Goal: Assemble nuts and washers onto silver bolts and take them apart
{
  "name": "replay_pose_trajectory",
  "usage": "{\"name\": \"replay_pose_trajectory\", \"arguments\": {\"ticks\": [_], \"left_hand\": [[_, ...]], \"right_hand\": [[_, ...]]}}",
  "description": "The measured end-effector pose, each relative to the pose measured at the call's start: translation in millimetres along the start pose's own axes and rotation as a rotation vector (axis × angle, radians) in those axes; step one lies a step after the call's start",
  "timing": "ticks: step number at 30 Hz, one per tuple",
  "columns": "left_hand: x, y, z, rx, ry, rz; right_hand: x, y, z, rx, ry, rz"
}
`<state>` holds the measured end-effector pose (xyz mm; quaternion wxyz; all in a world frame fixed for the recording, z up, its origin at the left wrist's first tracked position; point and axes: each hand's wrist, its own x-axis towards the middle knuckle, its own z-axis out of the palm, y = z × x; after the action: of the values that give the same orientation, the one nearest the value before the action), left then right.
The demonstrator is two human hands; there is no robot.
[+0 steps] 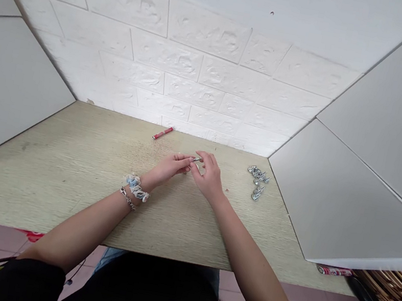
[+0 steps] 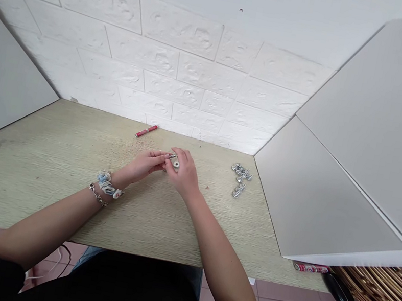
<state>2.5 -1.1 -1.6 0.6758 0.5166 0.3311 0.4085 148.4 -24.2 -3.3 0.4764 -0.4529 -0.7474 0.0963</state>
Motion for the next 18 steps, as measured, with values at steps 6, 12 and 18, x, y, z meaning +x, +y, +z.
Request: {"name": "replay_pose_trajectory", "arguments": {"ticks": [6, 12, 18], "left_hand": [[-1.1, -2.3, -4.6, -0.272, -0.115, -0.223], [0.2, -4.8, -10.5, -0.338, -0.150, -0.328], [0.7, -8.0, -13.2, -0.359, -0.166, -0.339]], "right_hand": [[-2.5, -0.1, -6.3, 0.093, -0.159, 0.034], [-2.2, -4.9, -10.7, 0.201, -0.191, 0.177], [-2.4, -13.3, -13.8, 0.200, -0.196, 0.205]]}}
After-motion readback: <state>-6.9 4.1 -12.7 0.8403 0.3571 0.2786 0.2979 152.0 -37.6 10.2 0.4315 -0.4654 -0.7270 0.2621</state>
